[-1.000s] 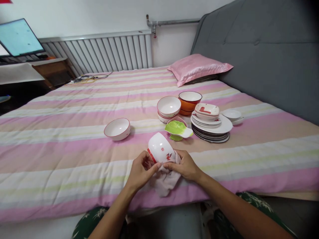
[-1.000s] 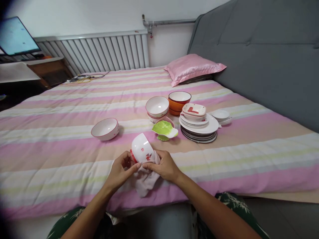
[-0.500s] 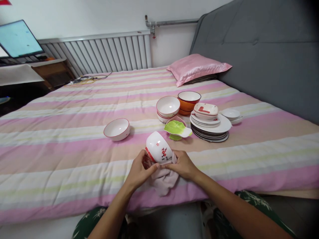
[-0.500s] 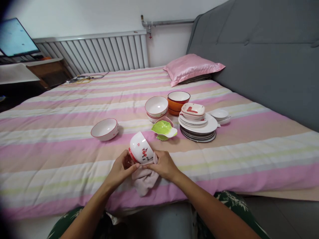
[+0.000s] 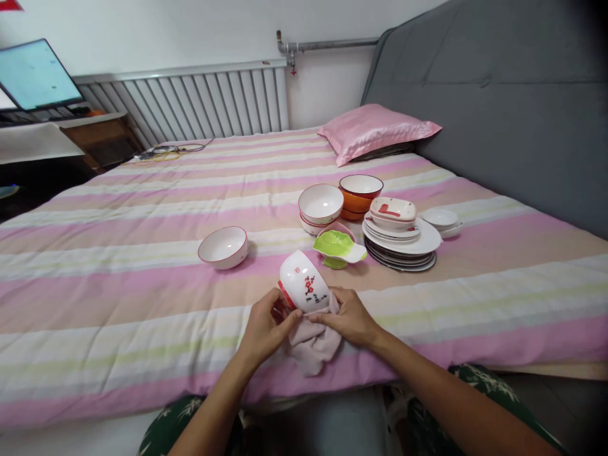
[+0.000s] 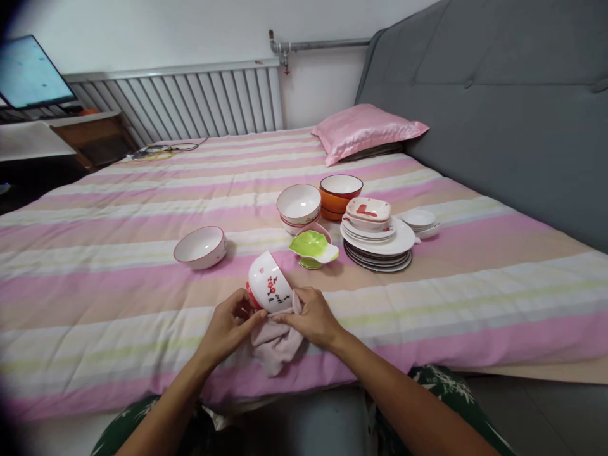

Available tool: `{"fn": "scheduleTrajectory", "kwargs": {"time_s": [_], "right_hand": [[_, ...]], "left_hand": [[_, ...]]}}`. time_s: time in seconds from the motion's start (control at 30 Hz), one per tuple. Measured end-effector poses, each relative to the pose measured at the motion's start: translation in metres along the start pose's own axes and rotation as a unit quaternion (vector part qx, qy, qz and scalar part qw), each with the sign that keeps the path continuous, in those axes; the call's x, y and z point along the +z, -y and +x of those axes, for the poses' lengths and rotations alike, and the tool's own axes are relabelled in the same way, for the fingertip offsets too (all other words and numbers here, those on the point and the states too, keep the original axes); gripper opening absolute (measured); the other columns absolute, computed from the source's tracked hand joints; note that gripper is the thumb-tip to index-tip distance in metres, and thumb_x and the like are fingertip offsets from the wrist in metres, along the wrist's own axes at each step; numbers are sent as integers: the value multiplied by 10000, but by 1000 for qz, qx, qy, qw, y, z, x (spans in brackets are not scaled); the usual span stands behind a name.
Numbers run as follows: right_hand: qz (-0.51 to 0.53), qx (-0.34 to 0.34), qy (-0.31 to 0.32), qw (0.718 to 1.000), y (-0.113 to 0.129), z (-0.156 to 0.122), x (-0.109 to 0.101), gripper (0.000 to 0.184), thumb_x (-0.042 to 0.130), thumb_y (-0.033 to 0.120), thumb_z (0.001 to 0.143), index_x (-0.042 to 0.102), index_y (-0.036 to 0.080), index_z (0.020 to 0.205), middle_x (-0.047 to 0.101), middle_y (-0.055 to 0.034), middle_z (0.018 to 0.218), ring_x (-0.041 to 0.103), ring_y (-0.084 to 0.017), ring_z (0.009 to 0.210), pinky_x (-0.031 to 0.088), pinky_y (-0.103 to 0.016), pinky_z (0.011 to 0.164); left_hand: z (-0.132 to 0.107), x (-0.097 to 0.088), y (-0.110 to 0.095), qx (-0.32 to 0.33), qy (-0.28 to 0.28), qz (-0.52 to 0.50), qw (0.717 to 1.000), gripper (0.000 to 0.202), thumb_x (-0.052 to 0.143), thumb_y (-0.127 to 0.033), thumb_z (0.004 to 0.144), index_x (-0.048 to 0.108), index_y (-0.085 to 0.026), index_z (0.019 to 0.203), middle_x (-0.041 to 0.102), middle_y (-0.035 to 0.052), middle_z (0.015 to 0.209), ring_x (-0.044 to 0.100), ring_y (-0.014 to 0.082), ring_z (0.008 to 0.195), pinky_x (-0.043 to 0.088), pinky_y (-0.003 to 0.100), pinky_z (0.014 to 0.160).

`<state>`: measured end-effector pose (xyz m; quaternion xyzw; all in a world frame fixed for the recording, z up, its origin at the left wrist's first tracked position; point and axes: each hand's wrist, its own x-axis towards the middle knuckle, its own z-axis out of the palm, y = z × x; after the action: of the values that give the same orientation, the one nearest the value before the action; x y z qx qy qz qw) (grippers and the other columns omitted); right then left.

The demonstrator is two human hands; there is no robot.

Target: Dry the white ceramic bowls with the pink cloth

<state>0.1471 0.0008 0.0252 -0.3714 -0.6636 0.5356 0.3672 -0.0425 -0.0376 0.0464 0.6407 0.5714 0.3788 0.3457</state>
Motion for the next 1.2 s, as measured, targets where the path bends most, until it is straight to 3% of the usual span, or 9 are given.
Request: {"fn": "scheduleTrajectory", "kwargs": {"time_s": [0.2, 0.37, 0.77, 0.9, 1.2], "right_hand": [[98, 13, 5, 995, 19, -7, -8, 357, 770, 369, 646, 667, 134, 894, 697, -42, 840, 627, -169, 717, 512, -251, 640], [114, 20, -9, 993, 19, -3, -8, 440, 765, 416, 638, 658, 149, 970, 695, -55, 922, 634, -191, 796, 523, -280, 712], [66, 31, 14, 997, 4, 2, -5, 381, 772, 328, 633, 663, 134, 942, 701, -49, 892, 636, -199, 788, 507, -291, 712], [28, 26, 13, 999, -1, 3, -5, 383, 780, 308, 621, 668, 131, 942, 707, -48, 889, 637, -212, 801, 500, -294, 711], [-89, -17, -15, 996, -3, 4, -6, 315, 751, 255, 650, 685, 157, 943, 718, -37, 870, 639, -225, 792, 476, -287, 693]], "left_hand": [[-4, 3, -4, -3, 34, -99, 995, 249, 602, -393, 809, 507, -169, 754, 518, -7, 696, 470, 113, 632, 365, 225, 568], [-3, 8, 3, -19, 18, -119, 993, 263, 598, -419, 814, 511, -173, 781, 526, -7, 712, 483, 117, 649, 362, 224, 576], [2, 6, 6, -32, 17, -166, 985, 264, 612, -401, 807, 505, -174, 889, 555, 15, 786, 507, 127, 679, 385, 230, 585], [3, 5, 5, -35, 13, -157, 987, 286, 610, -419, 801, 502, -169, 888, 569, 34, 839, 529, 143, 735, 407, 247, 631], [4, 2, 9, -60, 18, -79, 995, 382, 683, -445, 717, 493, -162, 889, 537, 3, 755, 493, 130, 631, 379, 243, 559]]}}
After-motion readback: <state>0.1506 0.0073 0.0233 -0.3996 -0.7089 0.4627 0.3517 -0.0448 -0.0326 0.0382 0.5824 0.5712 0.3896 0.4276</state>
